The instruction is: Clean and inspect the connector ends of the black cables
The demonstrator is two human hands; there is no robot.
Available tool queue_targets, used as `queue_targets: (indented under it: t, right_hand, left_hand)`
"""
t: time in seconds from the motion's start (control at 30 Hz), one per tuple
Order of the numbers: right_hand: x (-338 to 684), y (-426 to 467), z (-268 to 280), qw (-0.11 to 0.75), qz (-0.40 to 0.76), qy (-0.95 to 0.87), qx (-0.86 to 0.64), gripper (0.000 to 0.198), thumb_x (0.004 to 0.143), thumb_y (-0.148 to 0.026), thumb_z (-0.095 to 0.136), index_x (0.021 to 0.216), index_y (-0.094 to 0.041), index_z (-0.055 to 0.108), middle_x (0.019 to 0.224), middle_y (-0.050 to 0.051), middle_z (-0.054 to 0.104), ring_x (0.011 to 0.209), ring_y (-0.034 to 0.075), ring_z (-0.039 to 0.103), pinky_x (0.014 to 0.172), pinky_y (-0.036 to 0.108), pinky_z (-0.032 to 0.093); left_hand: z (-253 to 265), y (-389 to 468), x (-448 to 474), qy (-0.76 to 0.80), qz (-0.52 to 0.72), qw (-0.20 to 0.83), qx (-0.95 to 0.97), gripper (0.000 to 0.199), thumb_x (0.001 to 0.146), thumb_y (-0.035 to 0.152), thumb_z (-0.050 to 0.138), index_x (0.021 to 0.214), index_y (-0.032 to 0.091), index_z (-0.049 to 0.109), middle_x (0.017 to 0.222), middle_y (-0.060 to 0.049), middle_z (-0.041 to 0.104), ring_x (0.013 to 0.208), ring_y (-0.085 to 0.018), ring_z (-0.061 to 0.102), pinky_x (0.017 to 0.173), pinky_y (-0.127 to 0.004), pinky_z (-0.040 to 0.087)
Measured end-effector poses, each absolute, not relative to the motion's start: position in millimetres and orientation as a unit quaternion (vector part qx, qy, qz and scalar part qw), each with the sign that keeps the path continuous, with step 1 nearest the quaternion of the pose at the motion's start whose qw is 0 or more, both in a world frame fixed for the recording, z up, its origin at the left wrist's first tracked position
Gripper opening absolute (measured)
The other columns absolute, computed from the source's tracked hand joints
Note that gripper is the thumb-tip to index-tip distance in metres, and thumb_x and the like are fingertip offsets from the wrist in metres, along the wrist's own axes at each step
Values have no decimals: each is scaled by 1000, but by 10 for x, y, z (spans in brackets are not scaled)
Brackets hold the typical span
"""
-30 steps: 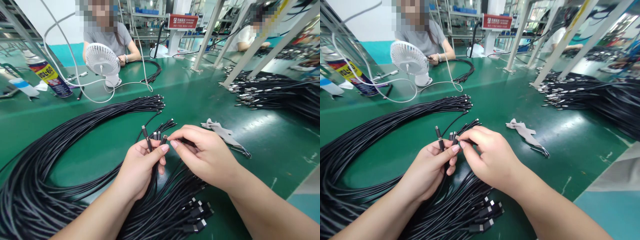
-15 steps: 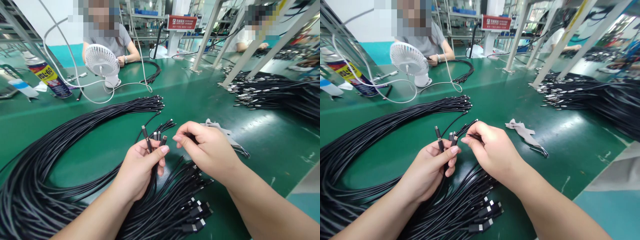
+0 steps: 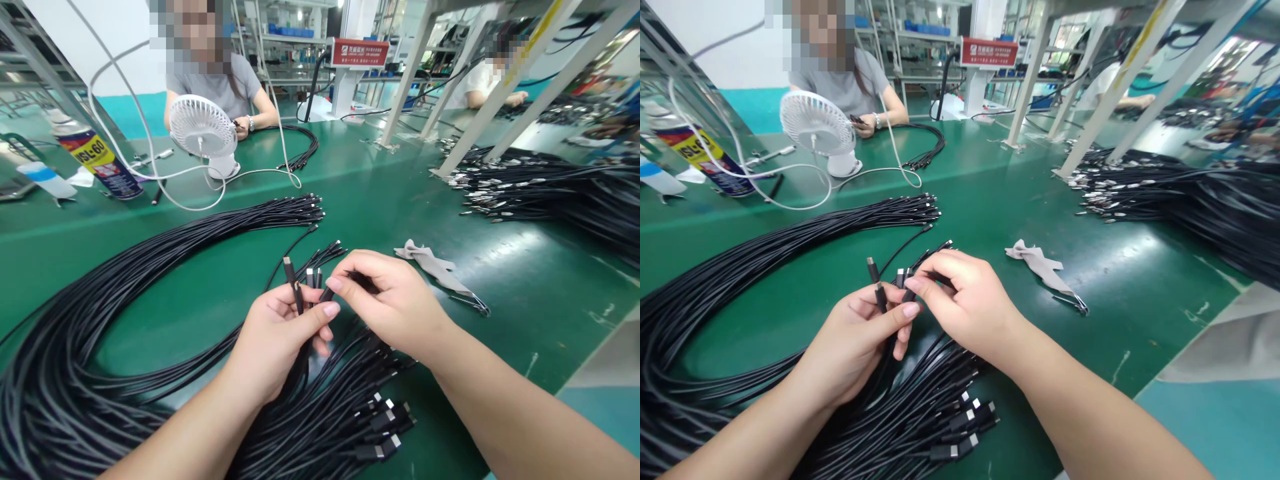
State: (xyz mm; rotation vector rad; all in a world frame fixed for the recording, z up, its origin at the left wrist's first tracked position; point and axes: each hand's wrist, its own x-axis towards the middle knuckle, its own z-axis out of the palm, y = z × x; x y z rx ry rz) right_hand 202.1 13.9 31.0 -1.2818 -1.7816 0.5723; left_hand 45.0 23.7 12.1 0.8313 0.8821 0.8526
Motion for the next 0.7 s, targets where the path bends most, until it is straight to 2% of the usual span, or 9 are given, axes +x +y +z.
queue_targets:
  t: [0.2,0.3,0.4,0.5,0.6,0.7]
  right_hand:
    - [2062,178,282,406,178,-727,-524,15,87,-15,55,73,-17,58,69,-1,59,64,11,54,59,23,40]
    - [2085,223,240,396,156,-733,-531,16,89,-17,54,73,-17,56,68,-1,56,63,11,51,58,23,39]
    - [2086,246,226,389,154,-734,-535,18,90,-18,52,72,-17,55,67,-1,56,62,11,51,58,23,38]
    - [2072,223,243,411,140,-718,-544,21,90,-22,53,69,-18,54,64,-2,53,59,11,49,56,23,38]
    - [2044,170,260,436,192,-686,-549,14,88,-25,58,75,-17,58,67,-2,55,57,10,48,53,22,39]
    - [2010,136,255,412,272,-696,-522,9,86,-25,60,82,-18,62,72,-1,59,58,10,50,52,21,40]
  left_hand:
    - [115,254,438,403,409,744,341,24,73,23,76,94,14,72,68,-2,71,59,-12,65,59,-23,55]
    - [110,266,418,384,418,761,315,19,73,27,77,89,17,74,73,-2,71,67,-13,66,71,-27,56]
    - [127,267,406,367,380,781,335,18,71,31,78,80,16,75,70,-2,66,62,-11,59,63,-25,52]
    - [137,260,409,366,353,781,363,21,68,32,79,79,15,75,65,-1,58,55,-8,45,51,-22,40]
    - [122,248,417,378,326,766,405,23,70,34,77,82,15,75,61,2,51,54,-8,38,51,-22,33]
    - [105,231,421,381,304,745,455,21,72,36,76,80,17,73,59,4,49,55,-8,37,53,-22,30]
